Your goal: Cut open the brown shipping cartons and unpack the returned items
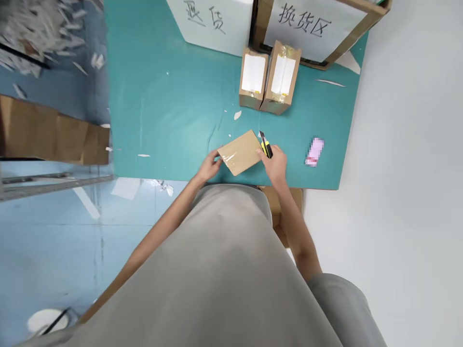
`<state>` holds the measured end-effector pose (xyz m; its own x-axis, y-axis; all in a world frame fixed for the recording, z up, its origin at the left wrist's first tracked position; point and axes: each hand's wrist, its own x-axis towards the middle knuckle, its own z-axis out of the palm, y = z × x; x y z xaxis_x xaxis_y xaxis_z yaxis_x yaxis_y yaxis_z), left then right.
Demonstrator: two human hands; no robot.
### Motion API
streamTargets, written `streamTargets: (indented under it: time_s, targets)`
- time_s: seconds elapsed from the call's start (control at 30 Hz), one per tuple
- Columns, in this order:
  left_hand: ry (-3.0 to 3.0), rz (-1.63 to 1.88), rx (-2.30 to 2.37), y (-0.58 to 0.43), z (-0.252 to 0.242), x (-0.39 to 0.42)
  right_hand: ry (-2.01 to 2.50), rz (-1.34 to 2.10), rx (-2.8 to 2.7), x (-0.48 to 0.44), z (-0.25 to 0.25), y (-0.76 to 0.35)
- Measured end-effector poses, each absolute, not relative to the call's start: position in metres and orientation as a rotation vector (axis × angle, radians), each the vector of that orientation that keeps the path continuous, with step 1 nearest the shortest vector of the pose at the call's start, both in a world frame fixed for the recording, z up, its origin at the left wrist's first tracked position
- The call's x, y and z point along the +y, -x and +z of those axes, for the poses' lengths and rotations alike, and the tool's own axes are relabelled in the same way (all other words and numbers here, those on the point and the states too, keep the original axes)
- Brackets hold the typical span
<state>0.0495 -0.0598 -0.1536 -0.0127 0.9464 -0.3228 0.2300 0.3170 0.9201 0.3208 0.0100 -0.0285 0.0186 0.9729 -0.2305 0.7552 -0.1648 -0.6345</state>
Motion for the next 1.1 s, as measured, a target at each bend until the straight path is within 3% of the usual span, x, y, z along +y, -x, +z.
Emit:
streamTargets:
  time_s: [0.27, 0.53, 0.73, 1.1]
  targets:
    - [-1.085, 0.995, 1.562, -0.049, -0.060, -0.039, 1.990, 0.712, -1.934, -0.004, -0.010, -0.312]
    - [-1.076, 0.968, 1.513, -0.042, -0.068, -0.016, 1.829, 1.093, -2.499, -0.051, 0.041, -0.276]
    - [-1.056, 0.960, 1.544, -0.043, -0.063, -0.017, 1.929, 0.992, -2.763, -0.052, 0.048, -0.241]
    - [-1.001, 0.975, 1.556, -0.045, -0.060, -0.017, 2.045, 1.030, -2.716, -0.046, 0.051, -0.226]
